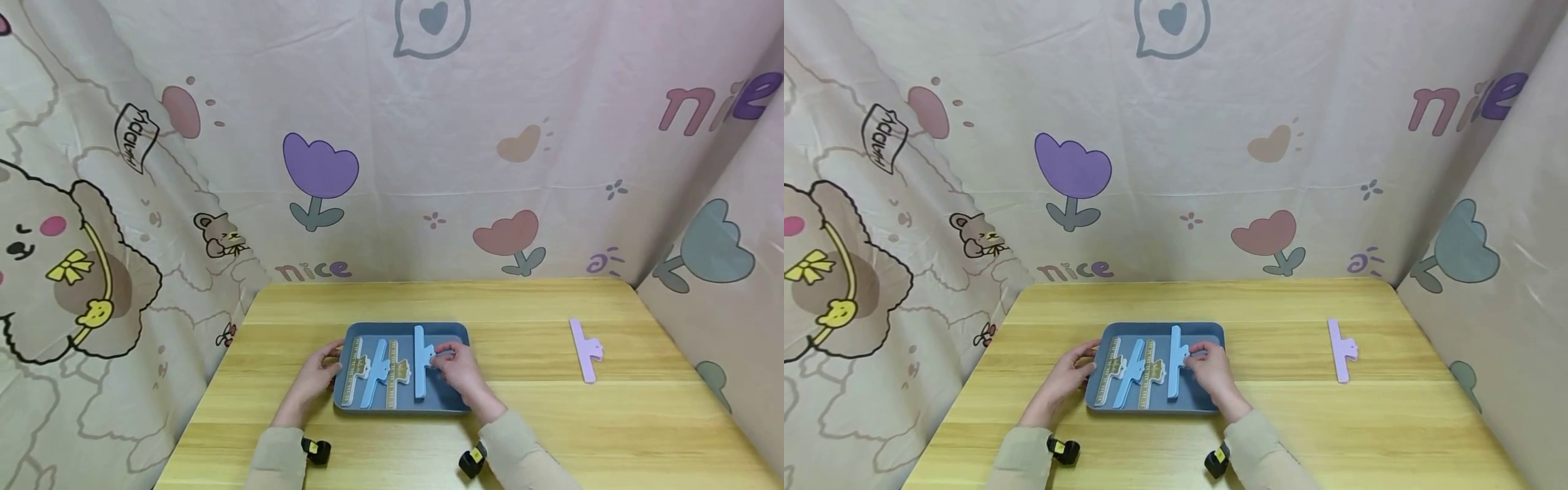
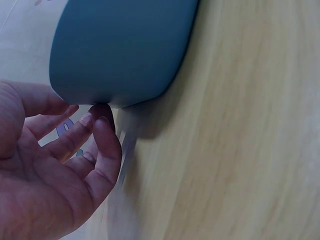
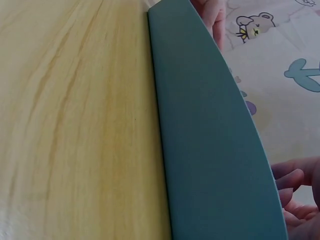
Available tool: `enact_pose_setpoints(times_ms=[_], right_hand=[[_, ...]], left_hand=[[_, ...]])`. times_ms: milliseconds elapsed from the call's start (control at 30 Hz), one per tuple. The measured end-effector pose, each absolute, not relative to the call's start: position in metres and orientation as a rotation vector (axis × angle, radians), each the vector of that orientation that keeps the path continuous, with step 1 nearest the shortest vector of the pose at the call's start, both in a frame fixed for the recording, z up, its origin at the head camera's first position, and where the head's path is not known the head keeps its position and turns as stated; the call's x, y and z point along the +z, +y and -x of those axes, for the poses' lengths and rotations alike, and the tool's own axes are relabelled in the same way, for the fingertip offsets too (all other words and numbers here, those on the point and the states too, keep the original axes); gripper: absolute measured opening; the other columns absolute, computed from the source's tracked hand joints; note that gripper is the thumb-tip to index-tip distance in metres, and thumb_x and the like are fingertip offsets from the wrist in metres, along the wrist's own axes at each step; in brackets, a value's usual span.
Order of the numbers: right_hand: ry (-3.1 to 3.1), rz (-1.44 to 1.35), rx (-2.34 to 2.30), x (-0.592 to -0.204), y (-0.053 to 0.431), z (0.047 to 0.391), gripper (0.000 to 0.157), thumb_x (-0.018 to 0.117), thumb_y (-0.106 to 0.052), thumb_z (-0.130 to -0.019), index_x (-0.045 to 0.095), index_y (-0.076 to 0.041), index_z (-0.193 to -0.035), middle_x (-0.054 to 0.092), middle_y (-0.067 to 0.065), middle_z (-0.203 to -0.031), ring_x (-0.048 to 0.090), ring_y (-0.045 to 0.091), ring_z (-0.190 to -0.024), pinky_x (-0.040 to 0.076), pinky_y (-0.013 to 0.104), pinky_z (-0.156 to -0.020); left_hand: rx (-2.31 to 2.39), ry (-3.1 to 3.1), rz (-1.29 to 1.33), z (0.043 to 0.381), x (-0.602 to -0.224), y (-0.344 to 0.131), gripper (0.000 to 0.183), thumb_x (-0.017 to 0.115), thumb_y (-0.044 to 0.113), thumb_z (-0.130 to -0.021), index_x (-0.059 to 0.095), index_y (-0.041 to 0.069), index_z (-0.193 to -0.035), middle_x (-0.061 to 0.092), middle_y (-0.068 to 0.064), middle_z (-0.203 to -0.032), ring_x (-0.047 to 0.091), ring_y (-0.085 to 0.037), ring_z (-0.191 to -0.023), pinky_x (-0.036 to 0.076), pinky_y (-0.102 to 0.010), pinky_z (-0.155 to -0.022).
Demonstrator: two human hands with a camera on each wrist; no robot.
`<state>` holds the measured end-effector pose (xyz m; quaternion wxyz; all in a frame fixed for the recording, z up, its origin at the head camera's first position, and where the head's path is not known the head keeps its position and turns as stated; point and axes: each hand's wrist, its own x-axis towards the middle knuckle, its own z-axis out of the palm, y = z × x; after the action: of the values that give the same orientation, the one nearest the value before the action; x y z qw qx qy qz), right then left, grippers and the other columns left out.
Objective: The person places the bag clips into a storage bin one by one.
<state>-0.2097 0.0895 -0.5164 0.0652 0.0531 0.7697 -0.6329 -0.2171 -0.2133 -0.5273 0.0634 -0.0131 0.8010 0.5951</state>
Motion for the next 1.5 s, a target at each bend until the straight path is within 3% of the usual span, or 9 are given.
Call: enact_pose_setpoints(times_ms=[733,1333,1500], right_hand=[[2.346,-0.114,-1.808,-0.5221,0.0831,0.2065,0.018,0.068,0.001,-0.086,0.061,0.006,-0.102,0.065,0.007,-0.069,0.052,0.013,-0.052,0.039,0.024,-0.048],[2.297,0.017,-1.74,-0.5195,0.0907,0.2045,0.033,0.064,-0.002,-0.09,0.058,0.01,-0.121,0.067,0.011,-0.078,0.05,0.014,-0.055,0.042,0.027,-0.049],[2.271,0.041,-1.703,-0.517,0.093,0.2019,0.045,0.064,-0.005,-0.091,0.051,0.01,-0.131,0.065,0.01,-0.074,0.051,0.014,-0.055,0.043,0.027,-0.049]], left_hand=[[1.79,2.423,0.008,0.215,-0.5291,-0.2132,0.051,0.048,-0.01,-0.093,0.047,0.001,-0.143,0.051,-0.024,-0.124,0.06,-0.029,-0.086,0.051,-0.036,-0.062],[1.781,2.439,0.002,0.2144,-0.5256,-0.2136,0.05,0.047,-0.011,-0.094,0.046,0.0,-0.143,0.05,-0.026,-0.125,0.06,-0.03,-0.091,0.051,-0.036,-0.064],[1.774,2.443,0.013,0.2139,-0.5254,-0.213,0.05,0.047,-0.011,-0.094,0.047,0.0,-0.143,0.05,-0.025,-0.125,0.06,-0.03,-0.092,0.051,-0.036,-0.065]])
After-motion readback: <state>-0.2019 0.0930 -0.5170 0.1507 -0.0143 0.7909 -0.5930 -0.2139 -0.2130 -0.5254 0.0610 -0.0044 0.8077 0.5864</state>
